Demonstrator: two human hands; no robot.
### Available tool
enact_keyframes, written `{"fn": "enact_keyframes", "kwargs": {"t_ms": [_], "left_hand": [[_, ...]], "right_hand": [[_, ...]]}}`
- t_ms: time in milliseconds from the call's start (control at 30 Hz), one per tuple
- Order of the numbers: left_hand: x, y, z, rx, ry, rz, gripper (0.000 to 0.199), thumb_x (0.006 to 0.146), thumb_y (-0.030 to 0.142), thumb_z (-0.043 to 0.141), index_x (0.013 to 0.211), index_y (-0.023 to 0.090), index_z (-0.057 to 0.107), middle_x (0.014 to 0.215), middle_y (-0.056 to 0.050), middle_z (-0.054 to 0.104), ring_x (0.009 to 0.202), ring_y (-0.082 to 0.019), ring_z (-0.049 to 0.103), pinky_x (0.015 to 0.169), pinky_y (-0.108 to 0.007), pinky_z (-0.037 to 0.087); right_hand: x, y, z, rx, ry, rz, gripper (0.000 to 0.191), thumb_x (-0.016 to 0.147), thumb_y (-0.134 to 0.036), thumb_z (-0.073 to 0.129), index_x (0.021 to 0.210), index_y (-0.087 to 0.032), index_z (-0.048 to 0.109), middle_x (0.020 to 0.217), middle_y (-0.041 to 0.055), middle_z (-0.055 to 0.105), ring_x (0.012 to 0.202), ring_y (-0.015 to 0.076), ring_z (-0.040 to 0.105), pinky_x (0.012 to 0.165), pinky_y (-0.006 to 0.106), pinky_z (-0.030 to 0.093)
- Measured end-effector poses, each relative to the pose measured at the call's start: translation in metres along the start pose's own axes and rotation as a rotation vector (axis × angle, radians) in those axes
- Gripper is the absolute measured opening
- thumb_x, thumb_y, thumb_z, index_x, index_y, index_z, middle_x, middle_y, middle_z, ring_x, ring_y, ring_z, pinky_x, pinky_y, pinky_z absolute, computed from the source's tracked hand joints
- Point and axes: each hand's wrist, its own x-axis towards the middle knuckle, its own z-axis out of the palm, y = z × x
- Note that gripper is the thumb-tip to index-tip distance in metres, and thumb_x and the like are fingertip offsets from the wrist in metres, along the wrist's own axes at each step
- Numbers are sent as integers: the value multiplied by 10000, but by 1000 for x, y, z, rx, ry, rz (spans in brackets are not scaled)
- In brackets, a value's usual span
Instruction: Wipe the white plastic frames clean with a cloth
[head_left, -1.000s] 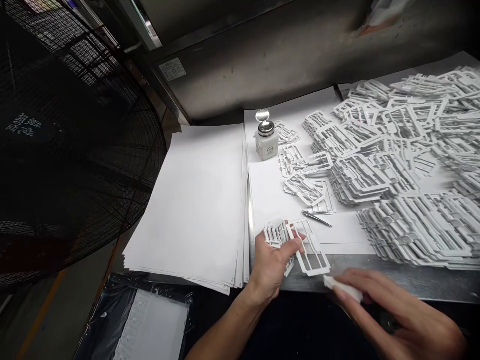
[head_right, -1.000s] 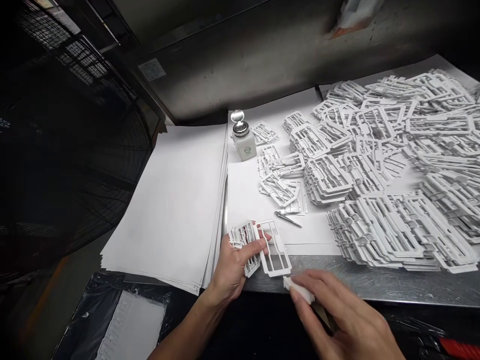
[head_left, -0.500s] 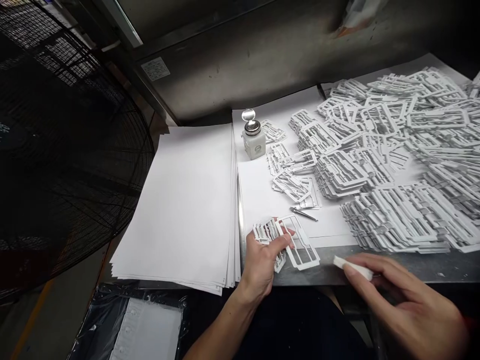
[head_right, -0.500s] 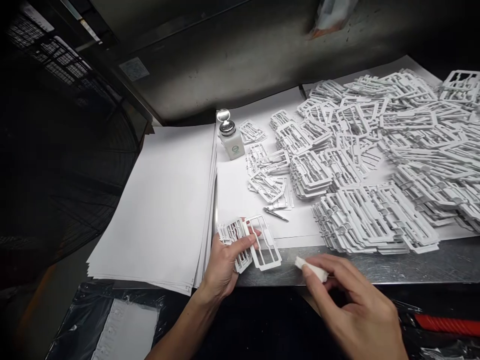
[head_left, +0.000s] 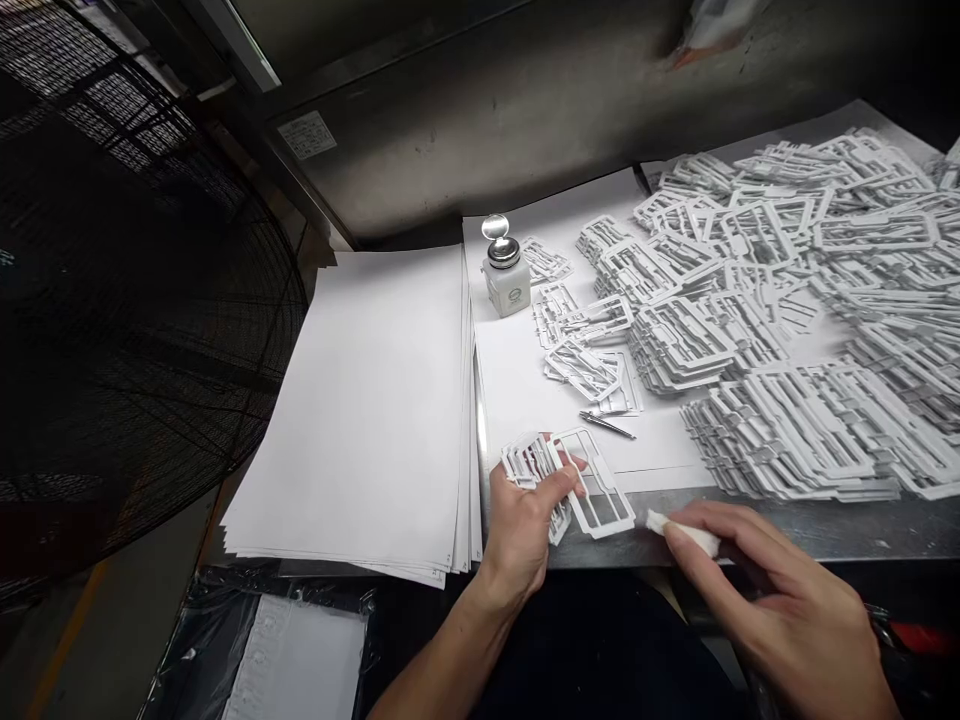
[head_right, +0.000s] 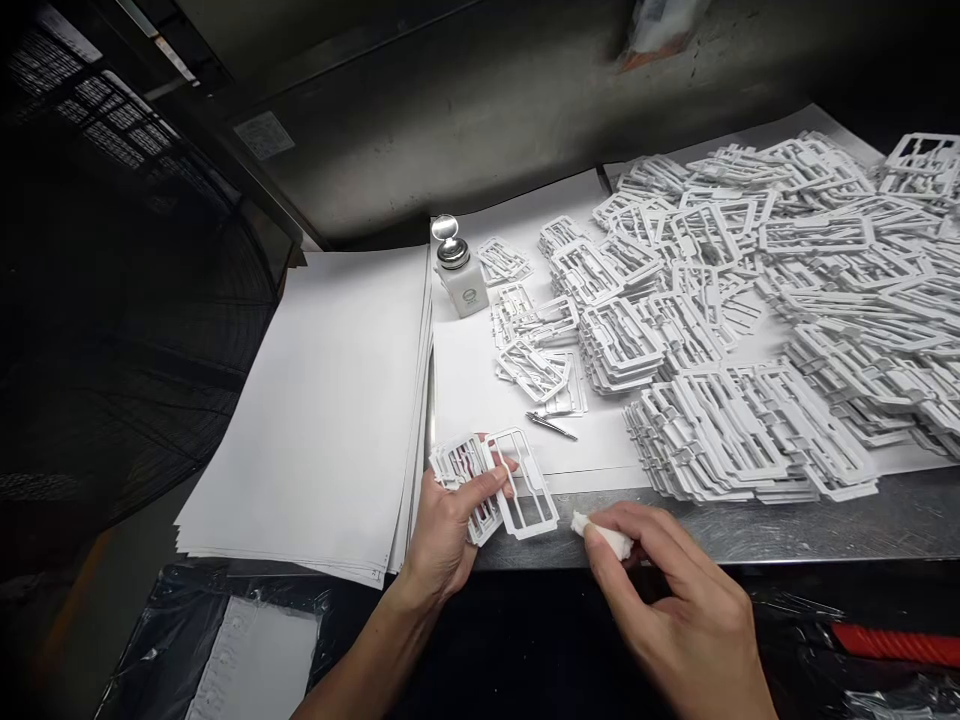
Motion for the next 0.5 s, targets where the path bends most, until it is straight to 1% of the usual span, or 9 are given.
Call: {"fn": "enact_keyframes", "kwargs": {"t_ms": [67,100,167,233,300,333,400,467,500], "left_hand": [[1,1,0,8,4,14,191,749,186,717,871,45,677,739,-82,616,793,-162,599,796,-315,499],[2,1,0,13,8,19,191,749,180,714,875,43,674,734,-81,614,789,-159,598,795,-307,496],[2,0,1,17,16,15,194,750,178,711,879,41,665,734,-78,610,784,-154,595,793,-298,491],[0,-1,4,14,9,-4,208,750,187,713,890,45,653,732,-71,601,777,-149,591,794,-295,485],[-4,-3,9,34,-27,-36,234,755,223,719,880,41,641,768,-80,602,790,-150,587,806,-297,480],[-6,-4,11,48,-43,-59,271,753,247,727,909,45,633,816,-87,609,803,-150,587,808,-297,478],[-10,-6,15,96,-70,-101,386,754,301,737,1028,68,596,922,-96,615,820,-141,582,806,-284,472],[-11,-8,18,158,-92,-123,493,771,341,724,1151,97,524,925,-78,610,804,-118,570,793,-252,457],[-10,-8,20,188,-97,-129,516,780,347,715,1180,103,498,890,-63,605,792,-109,563,782,-234,446]], "right_hand": [[-5,2,2,29,-22,56,89,901,-295,592,944,-218,605,952,-19,603,815,83,578,712,180,437],[-6,3,4,64,-34,108,100,888,-311,604,914,-215,617,939,-13,608,808,89,583,682,170,445],[-7,3,10,181,-98,267,186,847,-385,638,883,-202,649,911,14,625,761,107,592,621,158,460],[-6,-1,15,336,-197,428,322,822,-485,635,895,-172,663,815,45,628,643,113,569,523,162,446],[-6,-5,13,432,-279,515,399,842,-532,592,899,-141,654,687,47,588,541,98,510,463,157,408],[-8,-8,8,448,-292,529,405,860,-532,570,885,-135,649,648,41,559,526,90,486,451,150,389],[-19,-9,-11,464,-299,580,397,864,-524,570,802,-139,644,631,36,520,554,89,467,488,147,392],[-41,-5,-39,397,-189,661,407,871,-537,547,748,-161,642,639,37,520,567,103,478,510,165,400],[-55,0,-54,295,-68,703,415,884,-541,521,731,-174,639,635,37,527,552,108,486,496,176,387]]}}
